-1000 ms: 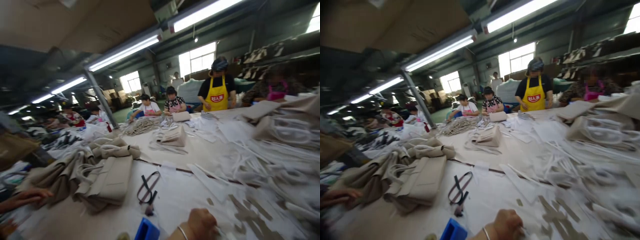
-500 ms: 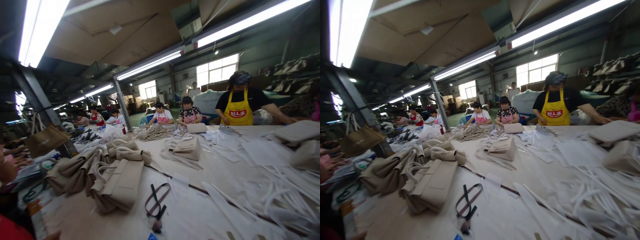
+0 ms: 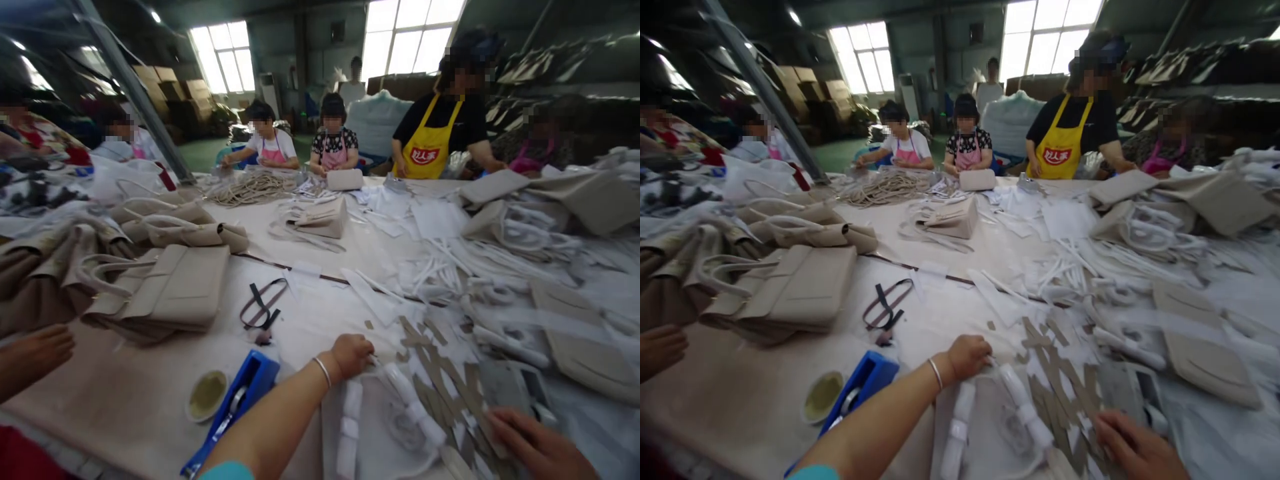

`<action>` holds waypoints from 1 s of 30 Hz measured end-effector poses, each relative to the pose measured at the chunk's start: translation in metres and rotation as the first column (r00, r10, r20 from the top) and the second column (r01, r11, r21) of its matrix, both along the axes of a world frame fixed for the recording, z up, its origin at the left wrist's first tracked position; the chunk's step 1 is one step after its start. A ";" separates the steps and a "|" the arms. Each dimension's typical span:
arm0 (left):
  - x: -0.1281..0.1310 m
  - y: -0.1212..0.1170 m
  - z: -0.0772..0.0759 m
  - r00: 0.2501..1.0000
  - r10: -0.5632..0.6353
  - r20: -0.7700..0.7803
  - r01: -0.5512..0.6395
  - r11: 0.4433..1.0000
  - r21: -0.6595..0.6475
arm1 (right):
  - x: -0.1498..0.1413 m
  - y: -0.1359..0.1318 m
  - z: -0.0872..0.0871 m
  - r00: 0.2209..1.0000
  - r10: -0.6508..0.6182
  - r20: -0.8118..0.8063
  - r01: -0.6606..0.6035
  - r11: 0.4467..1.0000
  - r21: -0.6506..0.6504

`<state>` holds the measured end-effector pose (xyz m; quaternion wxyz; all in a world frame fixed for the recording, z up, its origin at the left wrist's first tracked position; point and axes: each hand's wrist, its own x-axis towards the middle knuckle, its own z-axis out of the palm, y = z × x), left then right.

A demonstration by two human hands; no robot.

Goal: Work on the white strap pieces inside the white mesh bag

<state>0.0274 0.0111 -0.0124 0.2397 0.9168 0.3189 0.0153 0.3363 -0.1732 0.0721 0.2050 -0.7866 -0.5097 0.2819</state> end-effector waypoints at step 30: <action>-0.001 0.011 -0.008 0.996 -0.063 0.062 0.063 0.998 -0.009 | -0.146 0.168 -0.046 0.598 0.738 0.313 -0.606 0.671 -0.427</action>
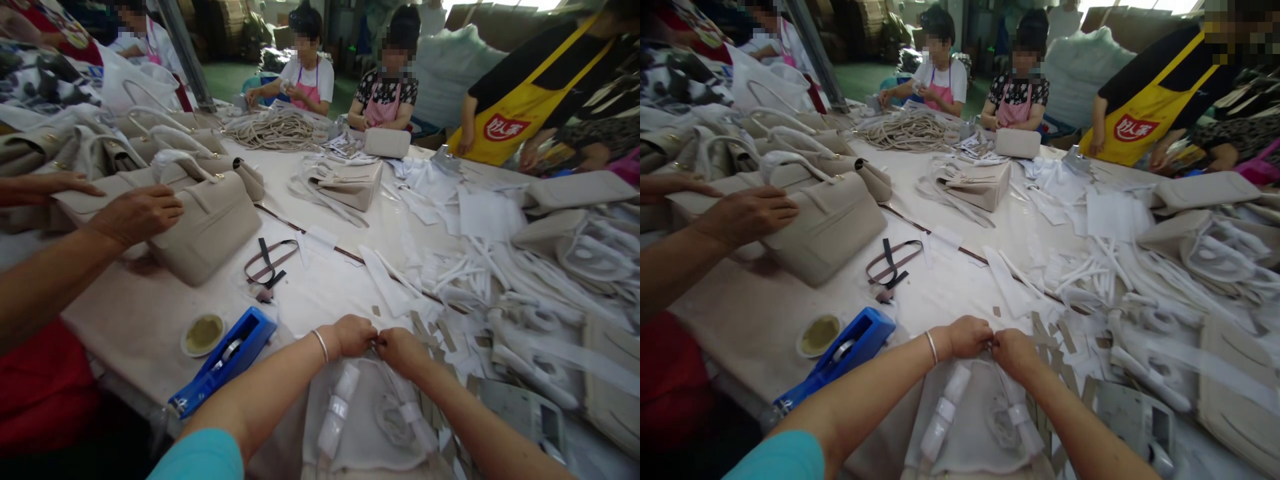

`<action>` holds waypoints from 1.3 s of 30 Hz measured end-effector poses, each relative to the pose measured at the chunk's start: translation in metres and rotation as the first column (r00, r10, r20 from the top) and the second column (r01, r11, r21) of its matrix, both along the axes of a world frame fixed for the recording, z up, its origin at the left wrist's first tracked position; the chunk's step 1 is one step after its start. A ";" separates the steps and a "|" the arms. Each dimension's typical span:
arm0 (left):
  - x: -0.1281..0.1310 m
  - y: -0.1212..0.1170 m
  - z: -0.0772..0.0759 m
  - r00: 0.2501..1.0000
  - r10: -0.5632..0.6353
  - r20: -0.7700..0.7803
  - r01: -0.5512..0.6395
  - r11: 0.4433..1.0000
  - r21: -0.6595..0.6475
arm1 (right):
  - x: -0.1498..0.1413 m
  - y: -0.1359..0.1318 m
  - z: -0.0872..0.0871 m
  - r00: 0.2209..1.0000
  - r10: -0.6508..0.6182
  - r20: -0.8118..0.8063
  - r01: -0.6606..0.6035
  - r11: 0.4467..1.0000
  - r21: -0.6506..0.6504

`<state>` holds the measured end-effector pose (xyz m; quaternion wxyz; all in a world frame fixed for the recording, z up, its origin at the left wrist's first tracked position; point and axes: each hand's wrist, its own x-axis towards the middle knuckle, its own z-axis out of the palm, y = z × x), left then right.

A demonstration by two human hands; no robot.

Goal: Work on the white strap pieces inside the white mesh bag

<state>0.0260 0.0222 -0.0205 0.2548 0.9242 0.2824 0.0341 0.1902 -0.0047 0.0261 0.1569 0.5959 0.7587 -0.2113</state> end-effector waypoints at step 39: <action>-0.001 -0.004 0.003 0.999 0.026 0.048 -0.028 0.999 0.031 | -0.002 -0.010 0.004 0.998 -0.067 -0.002 0.067 0.998 0.000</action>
